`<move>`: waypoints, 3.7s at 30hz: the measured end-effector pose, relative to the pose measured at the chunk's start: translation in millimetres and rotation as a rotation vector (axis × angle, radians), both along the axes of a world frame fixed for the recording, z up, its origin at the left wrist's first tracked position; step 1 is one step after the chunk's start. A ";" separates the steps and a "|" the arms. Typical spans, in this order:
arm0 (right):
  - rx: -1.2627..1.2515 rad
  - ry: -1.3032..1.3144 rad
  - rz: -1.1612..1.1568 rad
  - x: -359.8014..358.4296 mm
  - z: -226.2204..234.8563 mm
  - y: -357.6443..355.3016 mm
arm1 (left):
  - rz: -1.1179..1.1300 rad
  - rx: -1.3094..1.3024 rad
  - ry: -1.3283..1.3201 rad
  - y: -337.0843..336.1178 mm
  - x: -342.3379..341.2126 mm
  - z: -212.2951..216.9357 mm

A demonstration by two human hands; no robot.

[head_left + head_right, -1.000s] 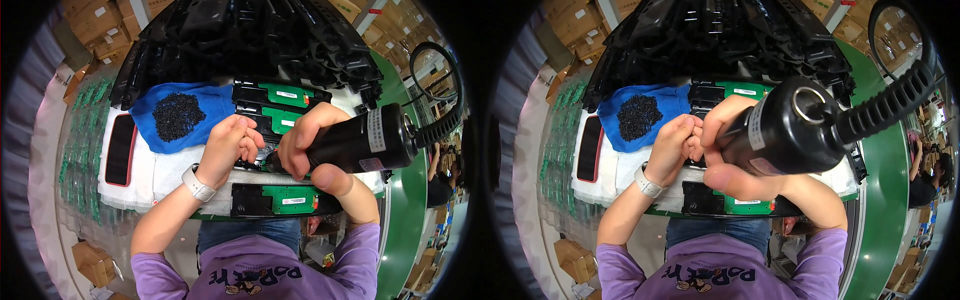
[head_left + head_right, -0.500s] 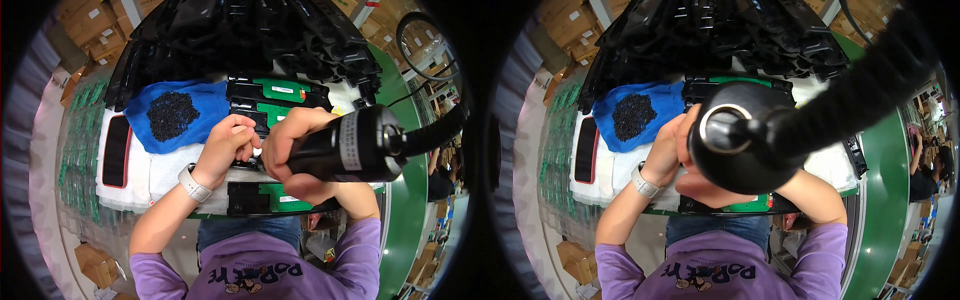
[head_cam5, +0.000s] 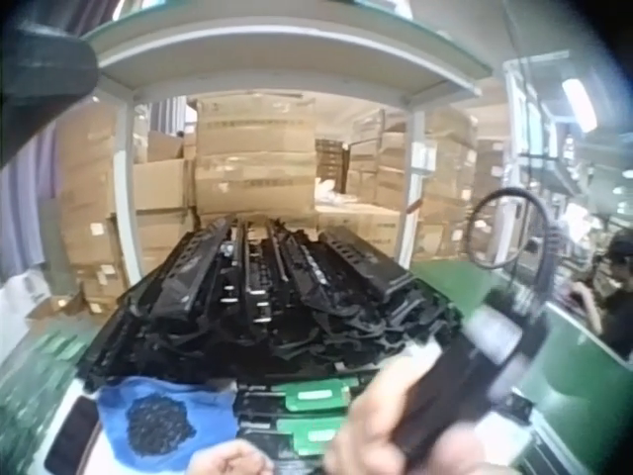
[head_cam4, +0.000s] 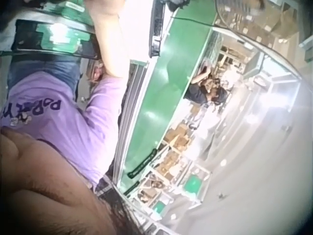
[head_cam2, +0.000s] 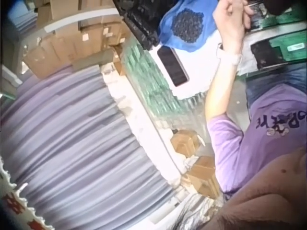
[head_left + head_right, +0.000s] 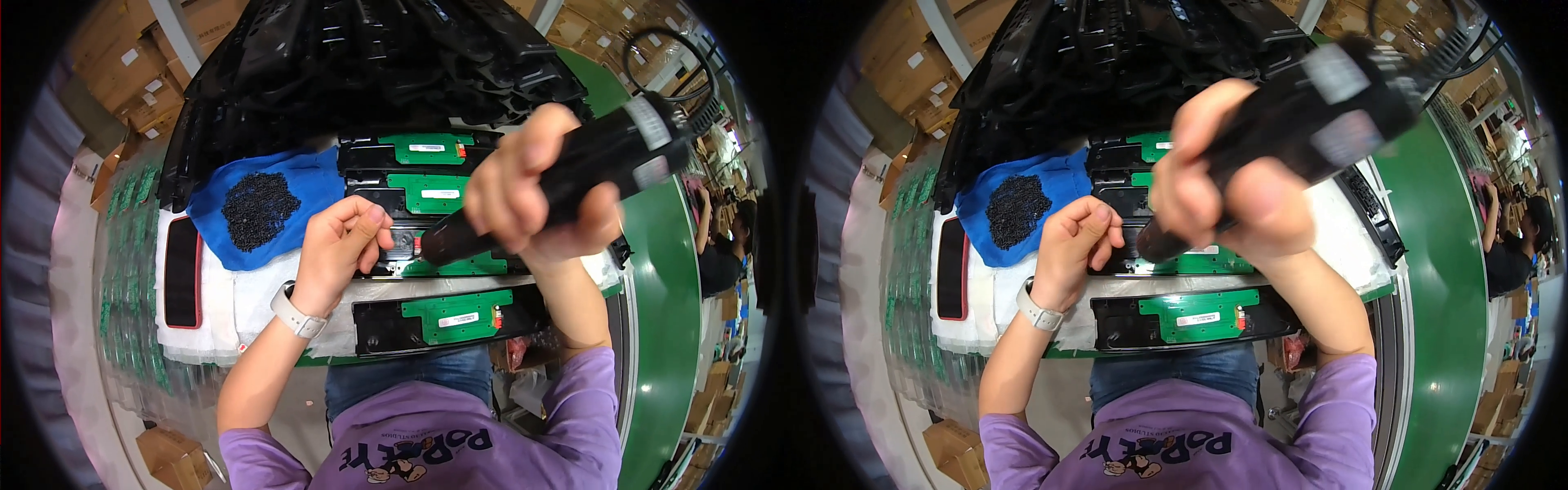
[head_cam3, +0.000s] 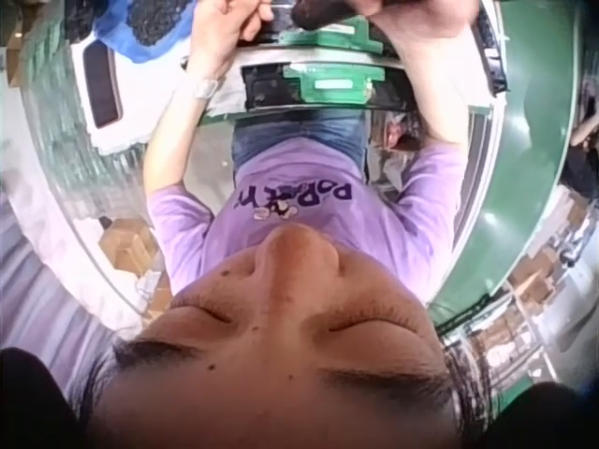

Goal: Using an electric screwdriver to secure screws into black plastic components on a factory workbench.

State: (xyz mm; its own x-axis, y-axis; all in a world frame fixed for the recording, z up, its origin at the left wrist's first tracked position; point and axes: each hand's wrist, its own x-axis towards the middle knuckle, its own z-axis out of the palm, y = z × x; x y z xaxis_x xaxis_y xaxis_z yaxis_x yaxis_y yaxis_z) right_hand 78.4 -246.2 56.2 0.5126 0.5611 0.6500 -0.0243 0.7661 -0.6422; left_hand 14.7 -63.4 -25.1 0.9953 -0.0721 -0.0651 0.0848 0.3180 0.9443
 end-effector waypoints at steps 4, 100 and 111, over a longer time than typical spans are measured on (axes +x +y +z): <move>0.135 -0.080 -0.165 10.2 8.3 -24.9 | -0.079 0.051 0.011 -3.5 -4.1 11.8; 0.162 0.053 -0.409 -46.3 3.3 -30.1 | -0.217 0.185 -0.050 -12.8 -20.8 19.5; 0.133 0.148 -0.454 -46.7 5.6 -31.4 | -0.308 0.158 0.001 -14.7 -22.1 17.2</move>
